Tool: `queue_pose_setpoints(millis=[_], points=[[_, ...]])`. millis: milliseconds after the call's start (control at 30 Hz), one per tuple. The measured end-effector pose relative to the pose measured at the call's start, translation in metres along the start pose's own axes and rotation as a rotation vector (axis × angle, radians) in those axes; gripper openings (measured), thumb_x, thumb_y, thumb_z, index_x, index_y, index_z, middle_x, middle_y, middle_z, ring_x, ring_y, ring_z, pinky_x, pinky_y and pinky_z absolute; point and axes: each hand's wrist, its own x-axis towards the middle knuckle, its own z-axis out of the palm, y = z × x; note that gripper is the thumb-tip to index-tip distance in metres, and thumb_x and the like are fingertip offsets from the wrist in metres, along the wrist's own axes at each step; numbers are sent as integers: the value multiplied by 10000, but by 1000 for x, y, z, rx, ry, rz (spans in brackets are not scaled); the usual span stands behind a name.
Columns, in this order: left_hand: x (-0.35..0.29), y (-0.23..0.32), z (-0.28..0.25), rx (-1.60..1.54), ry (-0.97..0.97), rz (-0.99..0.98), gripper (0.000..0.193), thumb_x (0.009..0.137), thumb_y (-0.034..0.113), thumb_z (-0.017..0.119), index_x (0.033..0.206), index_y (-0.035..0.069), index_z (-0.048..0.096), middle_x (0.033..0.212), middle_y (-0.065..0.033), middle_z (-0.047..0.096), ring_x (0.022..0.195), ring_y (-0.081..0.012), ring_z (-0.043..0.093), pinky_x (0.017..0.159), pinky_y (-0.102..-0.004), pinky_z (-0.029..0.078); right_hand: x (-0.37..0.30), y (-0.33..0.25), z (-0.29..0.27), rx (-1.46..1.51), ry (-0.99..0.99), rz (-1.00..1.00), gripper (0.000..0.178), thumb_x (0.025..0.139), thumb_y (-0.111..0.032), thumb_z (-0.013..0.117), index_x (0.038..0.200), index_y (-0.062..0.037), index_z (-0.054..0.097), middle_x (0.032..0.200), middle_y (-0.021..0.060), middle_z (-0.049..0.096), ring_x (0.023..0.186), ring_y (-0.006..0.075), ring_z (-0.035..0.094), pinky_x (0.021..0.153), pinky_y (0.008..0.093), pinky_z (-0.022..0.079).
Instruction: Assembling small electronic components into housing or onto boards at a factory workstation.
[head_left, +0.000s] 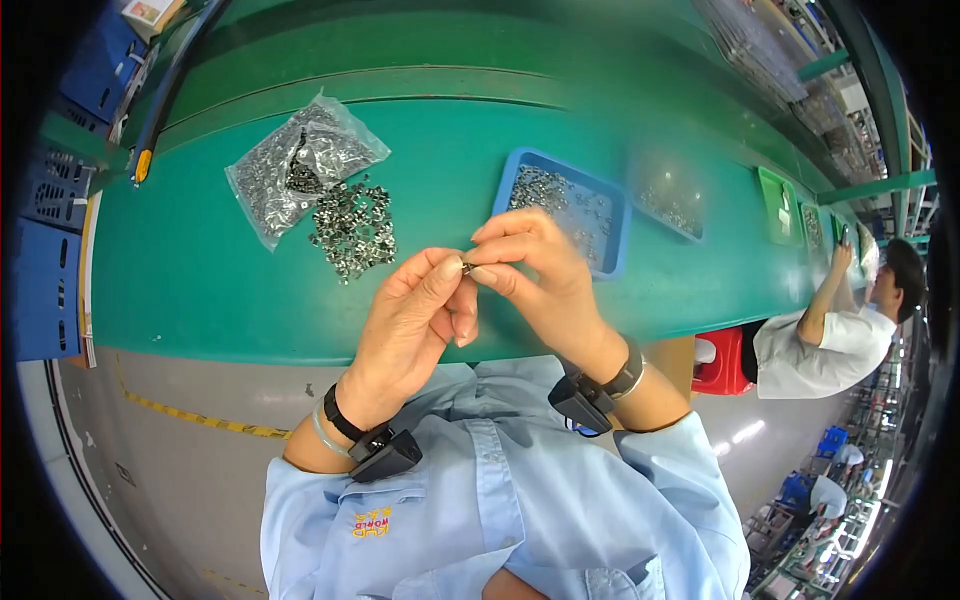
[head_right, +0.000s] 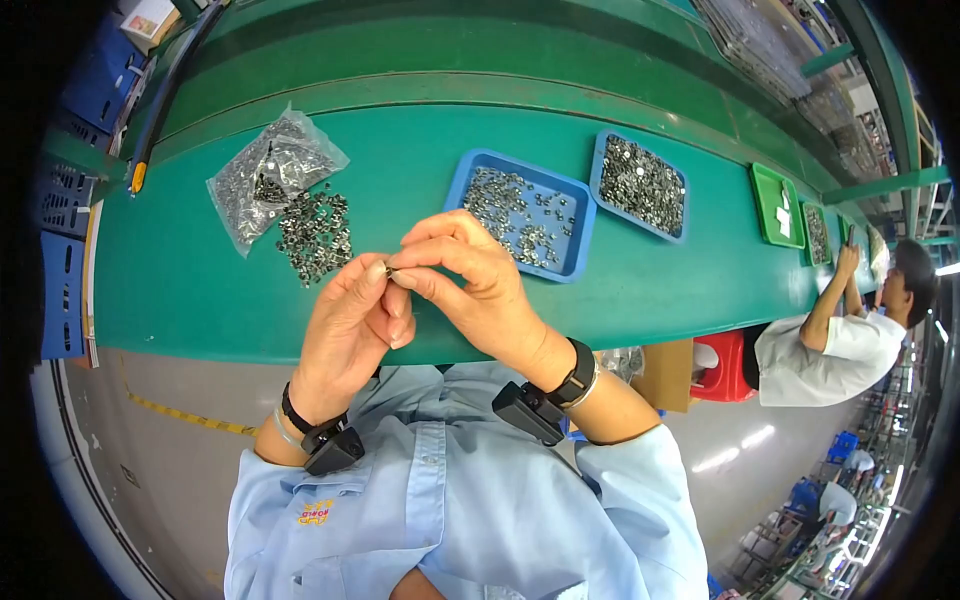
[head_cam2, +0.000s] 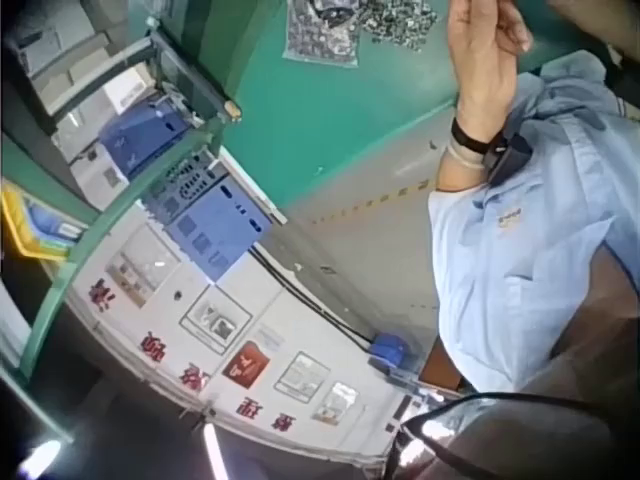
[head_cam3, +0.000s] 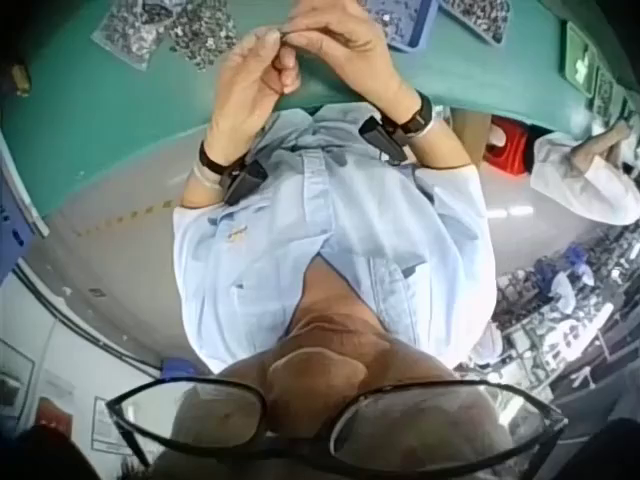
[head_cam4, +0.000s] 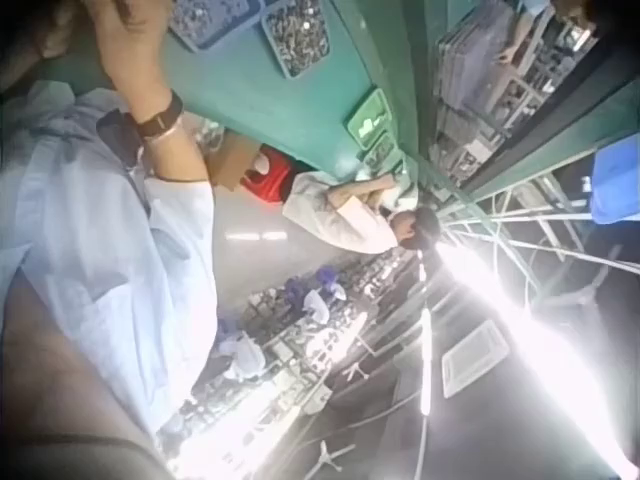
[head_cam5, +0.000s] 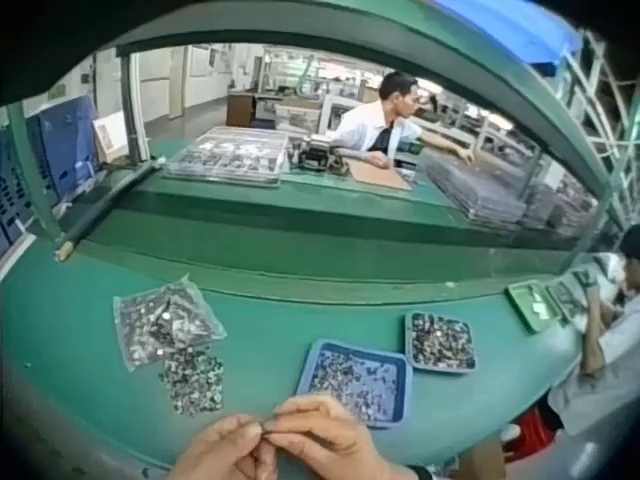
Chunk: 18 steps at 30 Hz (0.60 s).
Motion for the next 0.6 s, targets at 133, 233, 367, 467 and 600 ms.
queue_pose_setpoints(millis=[133, 233, 367, 467, 600], points=[[1, -11, 8, 41, 34, -3, 207, 939, 240, 517, 950, 35, 545, 662, -22, 526, 545, -98, 482, 501, -242, 411, -14, 1, -8, -100, 34, 10, 160, 764, -82, 692, 917, -87, 643, 983, 66, 588, 903, 213, 570, 786, 325, 465], [1, -13, 12, 113, 28, 4, 204, 940, 240, 517, 942, 37, 546, 676, -25, 543, 552, -97, 493, 500, -237, 414, -20, 5, -11, -195, 73, -84, 183, 734, -82, 709, 903, -94, 639, 948, 60, 593, 859, 225, 577, 741, 324, 464], [2, -14, 16, 303, 117, 30, 202, 939, 239, 519, 934, 39, 550, 700, -31, 563, 558, -99, 506, 497, -234, 419, -20, 5, -21, -371, 64, -208, 180, 705, -90, 712, 868, -95, 637, 881, 36, 587, 773, 215, 571, 647, 322, 432], [2, -16, 18, 255, 93, 28, 192, 934, 233, 530, 932, 41, 551, 712, -33, 571, 561, -101, 515, 495, -233, 421, -23, 7, -21, -338, 85, -209, 186, 702, -92, 712, 872, -96, 637, 871, 33, 583, 760, 207, 568, 642, 326, 416], [1, -15, 22, 199, 73, -14, 178, 925, 219, 547, 930, 41, 551, 720, -35, 576, 560, -103, 521, 491, -232, 420, -26, 7, -25, -317, 57, -185, 188, 703, -74, 713, 869, -96, 628, 885, 42, 589, 794, 221, 568, 661, 327, 439]])
